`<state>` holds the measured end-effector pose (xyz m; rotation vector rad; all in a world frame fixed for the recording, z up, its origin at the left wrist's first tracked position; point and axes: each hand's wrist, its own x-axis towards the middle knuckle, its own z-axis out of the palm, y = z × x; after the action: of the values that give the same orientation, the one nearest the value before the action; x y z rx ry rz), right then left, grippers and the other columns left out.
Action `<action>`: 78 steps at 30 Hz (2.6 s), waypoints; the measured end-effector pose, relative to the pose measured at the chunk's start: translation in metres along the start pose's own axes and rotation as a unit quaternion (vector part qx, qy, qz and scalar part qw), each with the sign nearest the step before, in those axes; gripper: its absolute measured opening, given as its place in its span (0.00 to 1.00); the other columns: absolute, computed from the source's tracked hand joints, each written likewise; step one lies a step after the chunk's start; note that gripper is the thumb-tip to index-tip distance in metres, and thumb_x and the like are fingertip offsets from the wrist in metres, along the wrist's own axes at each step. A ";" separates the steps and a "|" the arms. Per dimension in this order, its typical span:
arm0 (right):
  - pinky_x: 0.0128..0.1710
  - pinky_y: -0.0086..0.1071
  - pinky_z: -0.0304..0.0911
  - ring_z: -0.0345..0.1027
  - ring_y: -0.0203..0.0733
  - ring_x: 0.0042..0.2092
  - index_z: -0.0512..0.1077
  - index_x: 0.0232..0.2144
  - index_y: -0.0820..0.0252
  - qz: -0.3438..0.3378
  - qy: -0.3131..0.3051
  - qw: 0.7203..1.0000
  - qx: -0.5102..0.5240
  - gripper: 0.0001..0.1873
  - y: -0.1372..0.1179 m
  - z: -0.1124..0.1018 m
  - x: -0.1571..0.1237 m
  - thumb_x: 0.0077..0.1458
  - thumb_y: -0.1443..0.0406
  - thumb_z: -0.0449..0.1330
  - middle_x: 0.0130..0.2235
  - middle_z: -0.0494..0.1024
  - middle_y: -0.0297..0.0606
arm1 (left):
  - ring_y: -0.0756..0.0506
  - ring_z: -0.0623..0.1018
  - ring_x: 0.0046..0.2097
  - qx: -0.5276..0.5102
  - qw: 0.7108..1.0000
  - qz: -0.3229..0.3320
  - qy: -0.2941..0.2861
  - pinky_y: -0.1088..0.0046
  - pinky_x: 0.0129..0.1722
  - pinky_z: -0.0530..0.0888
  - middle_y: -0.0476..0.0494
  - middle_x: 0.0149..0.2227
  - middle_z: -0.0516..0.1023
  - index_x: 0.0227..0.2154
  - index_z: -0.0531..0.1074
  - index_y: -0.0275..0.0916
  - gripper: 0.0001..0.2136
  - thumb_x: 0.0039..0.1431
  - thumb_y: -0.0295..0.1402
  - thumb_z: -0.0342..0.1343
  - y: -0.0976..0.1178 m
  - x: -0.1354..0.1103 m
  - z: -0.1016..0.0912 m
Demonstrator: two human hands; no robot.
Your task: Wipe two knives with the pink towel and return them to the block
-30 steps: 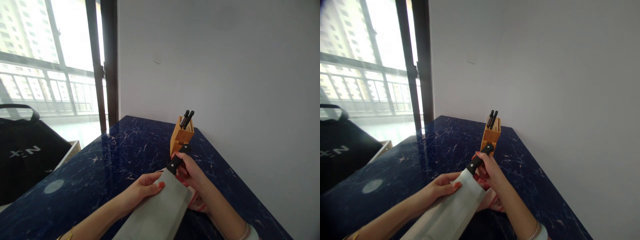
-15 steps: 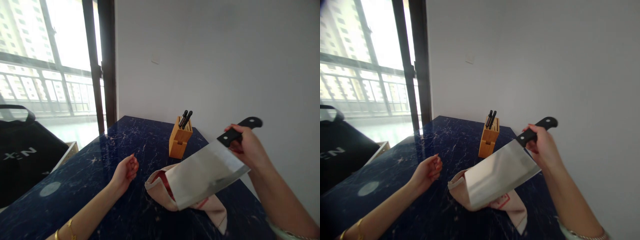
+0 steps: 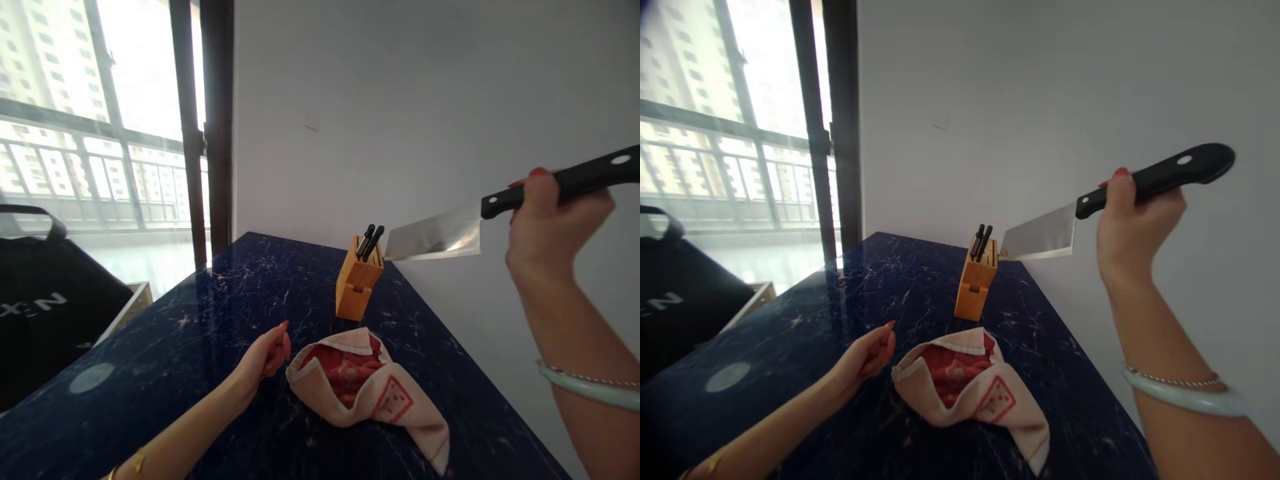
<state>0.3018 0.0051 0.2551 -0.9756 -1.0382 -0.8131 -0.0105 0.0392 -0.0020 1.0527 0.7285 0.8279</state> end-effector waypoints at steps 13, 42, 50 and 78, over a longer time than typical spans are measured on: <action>0.35 0.37 0.66 0.71 0.46 0.34 0.69 0.26 0.54 -0.042 -0.045 0.997 0.048 0.06 -0.002 0.019 0.001 0.51 0.64 0.53 0.30 0.75 0.41 | 0.57 0.45 0.12 0.019 0.999 0.005 -0.034 0.78 0.15 0.43 0.59 0.06 0.48 0.15 0.64 0.37 0.22 0.54 0.48 0.44 0.000 -0.004 0.004; 0.19 0.30 0.59 0.61 0.35 0.15 0.66 0.18 0.64 0.184 -0.424 0.881 -0.096 0.16 0.022 0.094 -0.032 0.47 0.56 0.55 0.14 0.68 0.36 | 0.56 0.45 0.12 0.045 0.998 0.008 -0.054 0.76 0.16 0.42 0.59 0.06 0.47 0.15 0.66 0.36 0.20 0.55 0.43 0.41 0.009 -0.015 0.016; 0.16 0.26 0.59 0.62 0.33 0.15 0.66 0.21 0.65 0.226 -0.462 0.856 -0.047 0.16 0.053 0.104 -0.076 0.50 0.57 0.54 0.14 0.69 0.37 | 0.56 0.45 0.12 0.054 0.996 0.002 -0.068 0.77 0.16 0.43 0.59 0.05 0.48 0.16 0.66 0.36 0.22 0.53 0.47 0.42 0.010 -0.013 0.015; 0.23 0.26 0.56 0.64 0.36 0.28 0.70 0.39 0.62 0.374 -0.564 0.735 0.036 0.19 0.078 -0.050 -0.212 0.48 0.58 0.52 0.29 0.71 0.36 | 0.49 0.71 0.25 0.621 0.769 0.096 0.118 0.76 0.24 0.56 0.54 0.20 0.70 0.34 0.68 0.46 0.09 0.55 0.39 0.44 0.012 -0.023 0.019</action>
<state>0.3220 0.0066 0.0247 -1.7089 -1.4620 0.6358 -0.0088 0.0137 0.0182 2.2639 1.4841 0.5889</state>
